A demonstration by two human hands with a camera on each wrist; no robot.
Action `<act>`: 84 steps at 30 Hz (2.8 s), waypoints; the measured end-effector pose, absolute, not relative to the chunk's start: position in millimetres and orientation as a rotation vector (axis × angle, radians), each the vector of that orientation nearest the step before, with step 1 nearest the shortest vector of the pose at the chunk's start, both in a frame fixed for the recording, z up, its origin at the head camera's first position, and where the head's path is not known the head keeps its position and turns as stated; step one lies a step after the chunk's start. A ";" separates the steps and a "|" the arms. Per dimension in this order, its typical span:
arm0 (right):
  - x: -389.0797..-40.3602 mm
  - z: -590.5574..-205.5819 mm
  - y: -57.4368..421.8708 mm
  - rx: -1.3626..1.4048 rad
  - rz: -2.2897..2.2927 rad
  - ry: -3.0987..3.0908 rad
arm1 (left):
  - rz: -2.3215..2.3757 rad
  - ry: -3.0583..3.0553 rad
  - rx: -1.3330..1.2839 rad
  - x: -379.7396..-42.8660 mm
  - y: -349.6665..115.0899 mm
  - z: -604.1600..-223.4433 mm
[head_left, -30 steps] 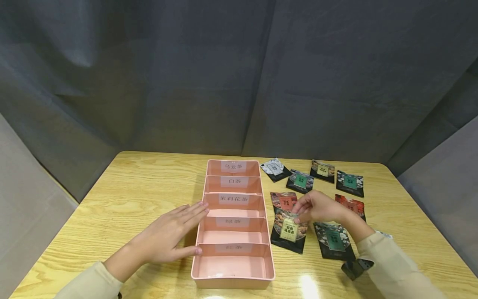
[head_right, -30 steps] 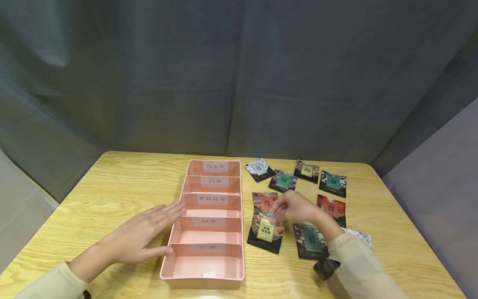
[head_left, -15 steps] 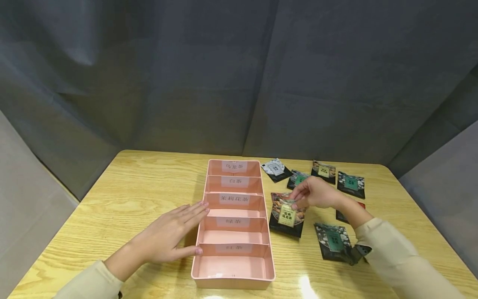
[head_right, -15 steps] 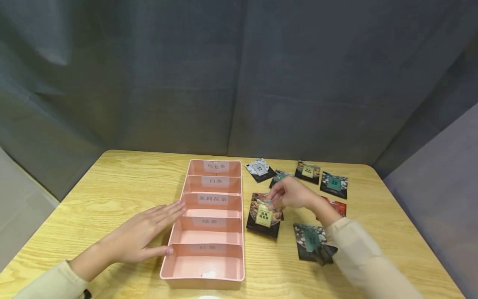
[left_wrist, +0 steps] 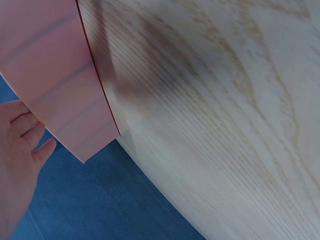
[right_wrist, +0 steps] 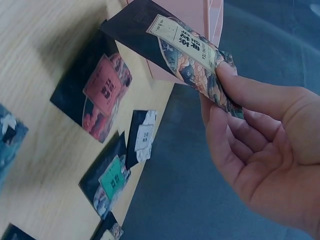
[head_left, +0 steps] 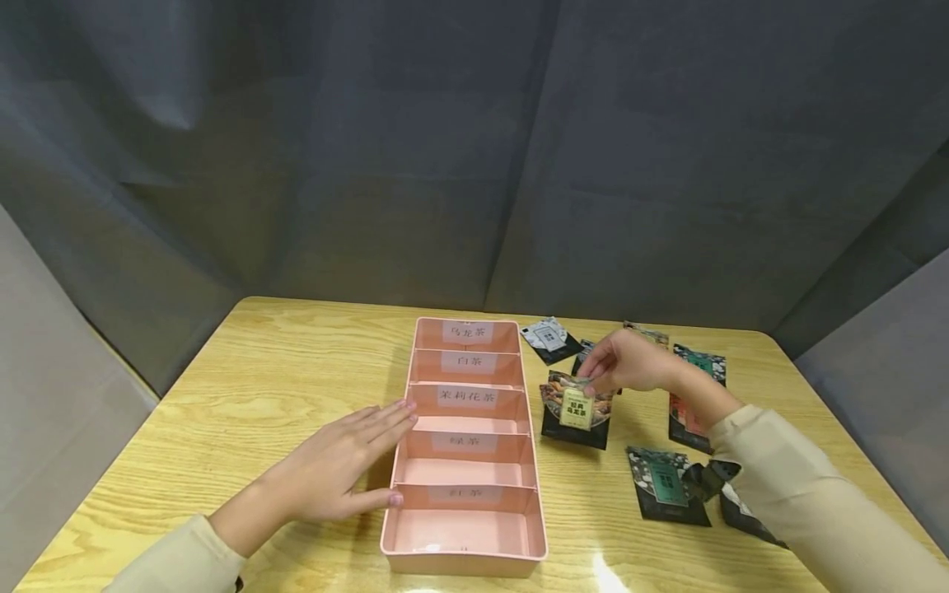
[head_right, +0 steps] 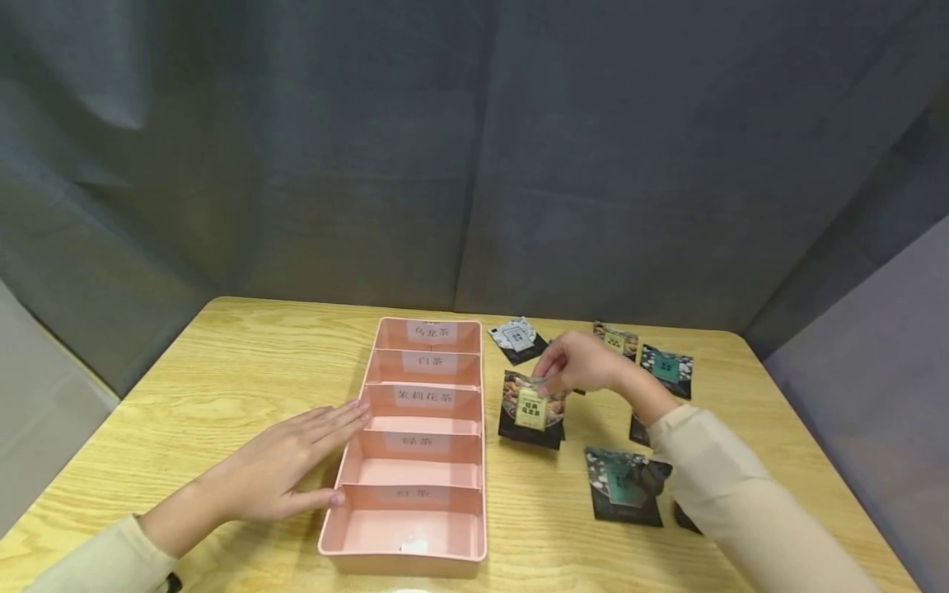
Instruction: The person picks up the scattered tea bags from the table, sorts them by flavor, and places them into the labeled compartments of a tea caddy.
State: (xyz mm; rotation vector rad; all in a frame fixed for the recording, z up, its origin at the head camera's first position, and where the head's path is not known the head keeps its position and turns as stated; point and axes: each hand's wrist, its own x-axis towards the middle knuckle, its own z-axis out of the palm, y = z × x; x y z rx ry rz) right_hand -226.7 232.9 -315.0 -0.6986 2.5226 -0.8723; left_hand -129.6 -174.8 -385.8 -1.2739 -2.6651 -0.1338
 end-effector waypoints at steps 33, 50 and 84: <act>-249.8 -272.2 209.7 -0.744 -0.659 2.781 | -0.129 -2.627 -1.284 -129.1 -181.4 -382.9; -258.2 -260.4 198.8 -0.810 -0.583 2.874 | -0.124 -2.619 -1.281 -130.1 -178.6 -386.2; -277.7 -256.3 147.1 -0.936 -0.596 2.893 | -0.110 -2.563 -1.283 -131.3 -176.3 -392.5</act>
